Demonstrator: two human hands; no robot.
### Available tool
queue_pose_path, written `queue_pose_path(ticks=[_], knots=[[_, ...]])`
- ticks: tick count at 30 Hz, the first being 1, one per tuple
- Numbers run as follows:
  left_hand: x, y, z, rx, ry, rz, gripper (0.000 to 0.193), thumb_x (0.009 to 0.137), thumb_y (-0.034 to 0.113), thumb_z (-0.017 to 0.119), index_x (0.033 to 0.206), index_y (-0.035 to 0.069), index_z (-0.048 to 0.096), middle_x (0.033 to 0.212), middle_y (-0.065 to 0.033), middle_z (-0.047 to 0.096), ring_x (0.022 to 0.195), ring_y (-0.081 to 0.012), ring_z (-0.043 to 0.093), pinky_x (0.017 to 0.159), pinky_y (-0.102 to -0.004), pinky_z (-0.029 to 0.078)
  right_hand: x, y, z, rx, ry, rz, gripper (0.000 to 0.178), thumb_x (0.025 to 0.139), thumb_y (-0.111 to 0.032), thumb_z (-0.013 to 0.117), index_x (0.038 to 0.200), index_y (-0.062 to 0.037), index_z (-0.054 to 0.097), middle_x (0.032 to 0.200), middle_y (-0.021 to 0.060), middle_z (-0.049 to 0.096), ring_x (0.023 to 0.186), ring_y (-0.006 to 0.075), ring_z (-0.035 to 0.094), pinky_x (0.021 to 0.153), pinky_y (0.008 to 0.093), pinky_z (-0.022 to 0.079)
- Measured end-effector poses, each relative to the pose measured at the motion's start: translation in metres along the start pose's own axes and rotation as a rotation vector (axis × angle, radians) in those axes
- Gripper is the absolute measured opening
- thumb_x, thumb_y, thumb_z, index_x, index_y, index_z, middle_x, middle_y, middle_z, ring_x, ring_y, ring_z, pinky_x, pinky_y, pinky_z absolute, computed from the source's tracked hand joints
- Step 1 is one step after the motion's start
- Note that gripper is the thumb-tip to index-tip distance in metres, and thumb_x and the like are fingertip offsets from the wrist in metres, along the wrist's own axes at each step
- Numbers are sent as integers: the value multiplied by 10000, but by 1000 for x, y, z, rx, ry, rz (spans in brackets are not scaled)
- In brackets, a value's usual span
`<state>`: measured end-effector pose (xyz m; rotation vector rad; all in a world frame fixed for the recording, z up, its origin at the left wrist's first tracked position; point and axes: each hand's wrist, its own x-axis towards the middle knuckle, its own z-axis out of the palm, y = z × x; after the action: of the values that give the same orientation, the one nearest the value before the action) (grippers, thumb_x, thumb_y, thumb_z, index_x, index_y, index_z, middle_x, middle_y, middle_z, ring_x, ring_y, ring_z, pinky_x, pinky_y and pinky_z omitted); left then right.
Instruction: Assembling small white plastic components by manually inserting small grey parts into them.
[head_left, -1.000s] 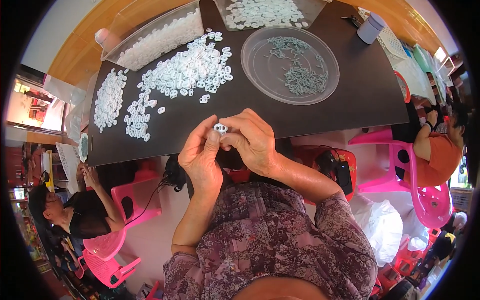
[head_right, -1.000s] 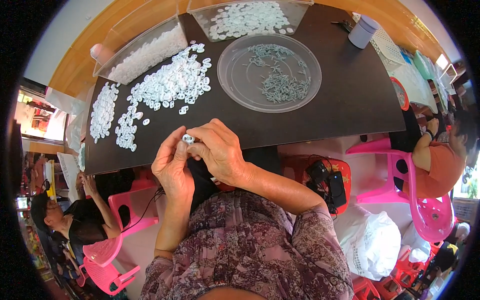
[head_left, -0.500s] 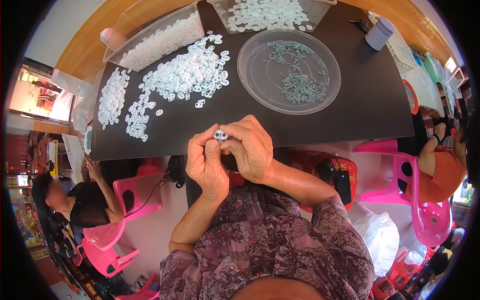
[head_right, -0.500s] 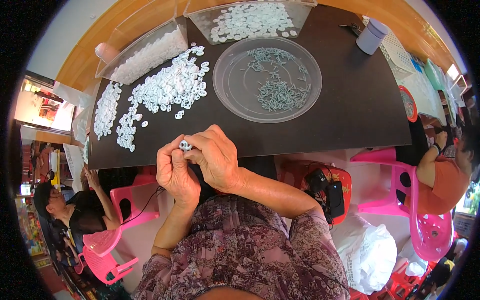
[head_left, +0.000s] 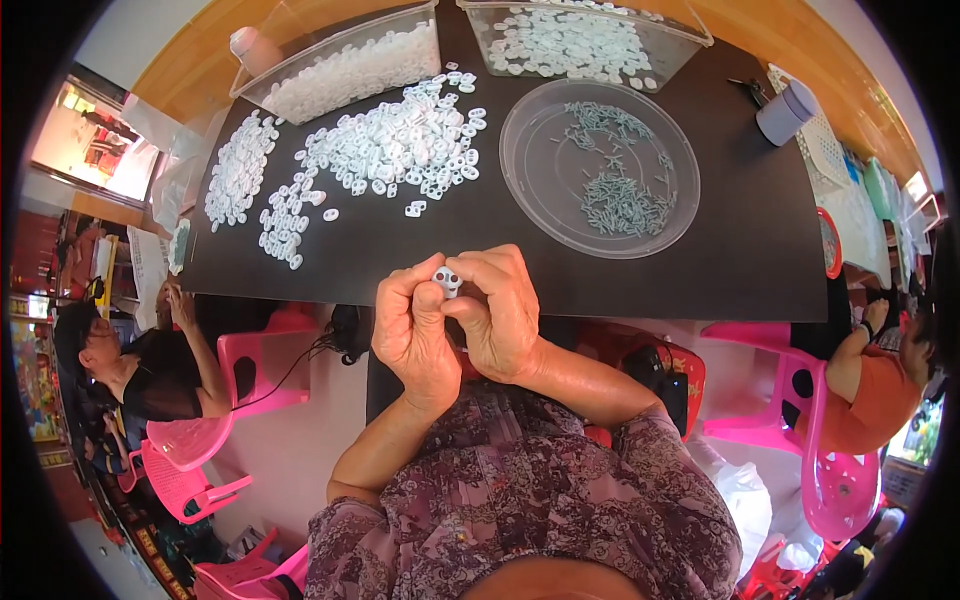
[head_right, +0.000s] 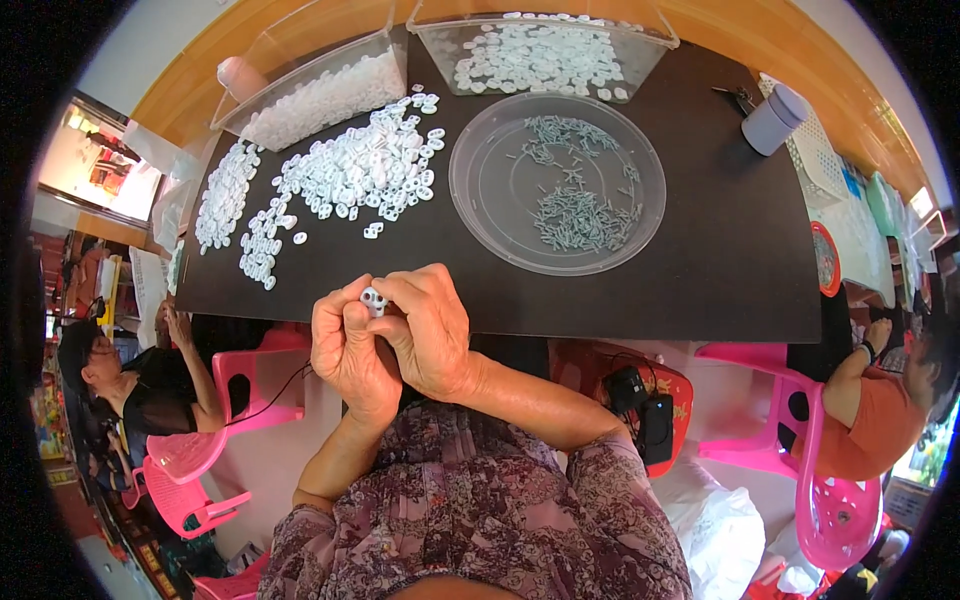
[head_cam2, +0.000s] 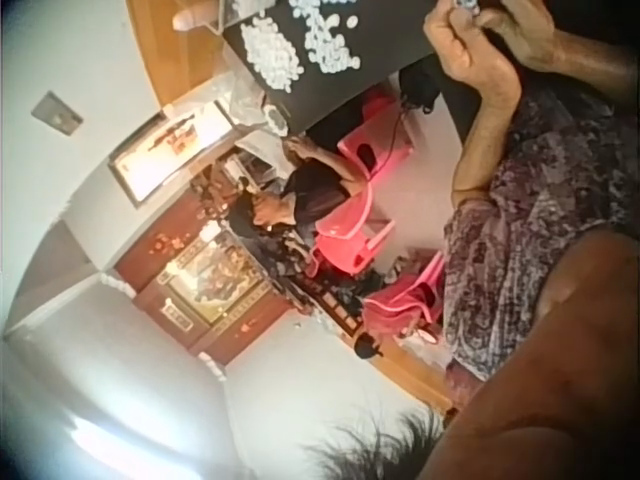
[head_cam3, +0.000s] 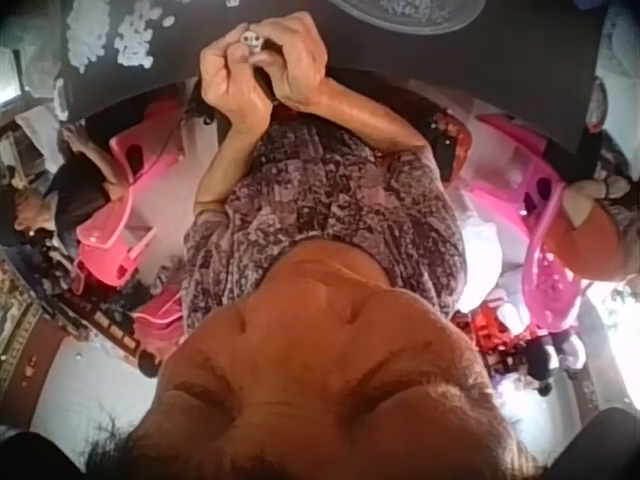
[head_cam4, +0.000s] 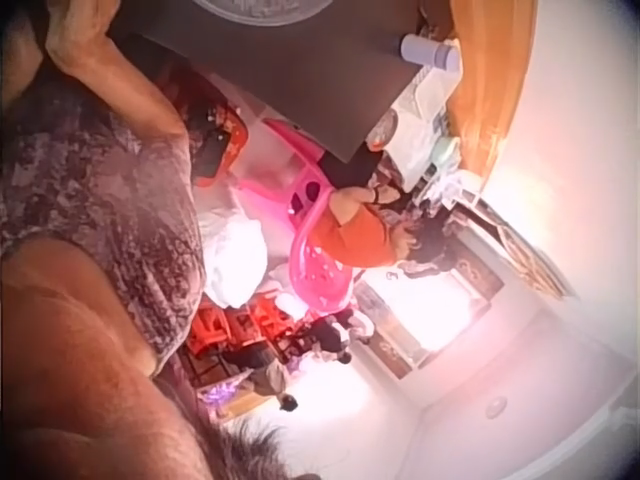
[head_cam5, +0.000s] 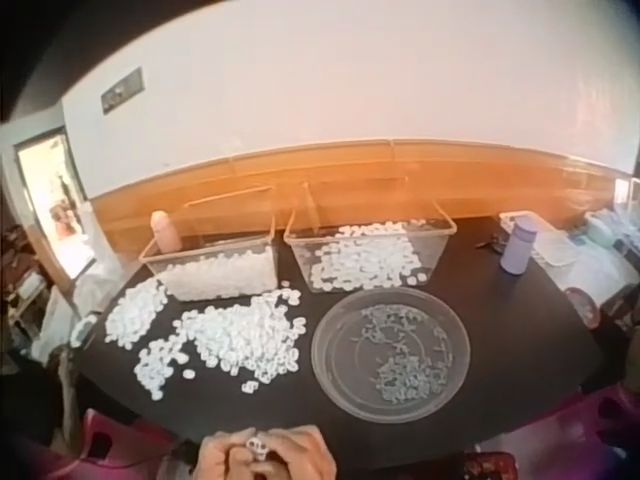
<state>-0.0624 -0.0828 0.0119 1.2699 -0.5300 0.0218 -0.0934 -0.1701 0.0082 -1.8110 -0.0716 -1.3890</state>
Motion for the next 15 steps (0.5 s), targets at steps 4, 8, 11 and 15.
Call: queue_pose_path(ticks=[4,8,11,15], knots=[[-3,5,-1,33,-32,63,203,949,131,516,1057,-30,577,876,-7,535,767,-48,454,687,-187,391,-3,1,3,30,53,2,284,737,-71,709,969,5,564,846,100,587,722,232,532,614,309,442],[-5,7,0,25,-59,112,190,946,122,516,1044,-31,575,862,-8,525,759,-55,449,689,-188,386,-4,-2,1,49,41,-17,265,735,-60,704,952,4,566,842,102,587,712,226,530,606,306,440],[-7,8,3,39,-41,172,177,945,118,517,1025,-30,572,842,-9,520,737,-65,443,671,-195,383,-3,-5,-1,19,46,-63,254,737,-54,700,942,14,564,835,107,582,697,223,528,585,302,437],[-7,9,6,40,-42,223,168,943,122,521,1008,-26,566,823,-12,517,712,-72,431,645,-202,375,0,-6,-2,-2,44,-89,233,753,-50,685,934,26,560,817,114,570,671,227,523,560,304,434]])
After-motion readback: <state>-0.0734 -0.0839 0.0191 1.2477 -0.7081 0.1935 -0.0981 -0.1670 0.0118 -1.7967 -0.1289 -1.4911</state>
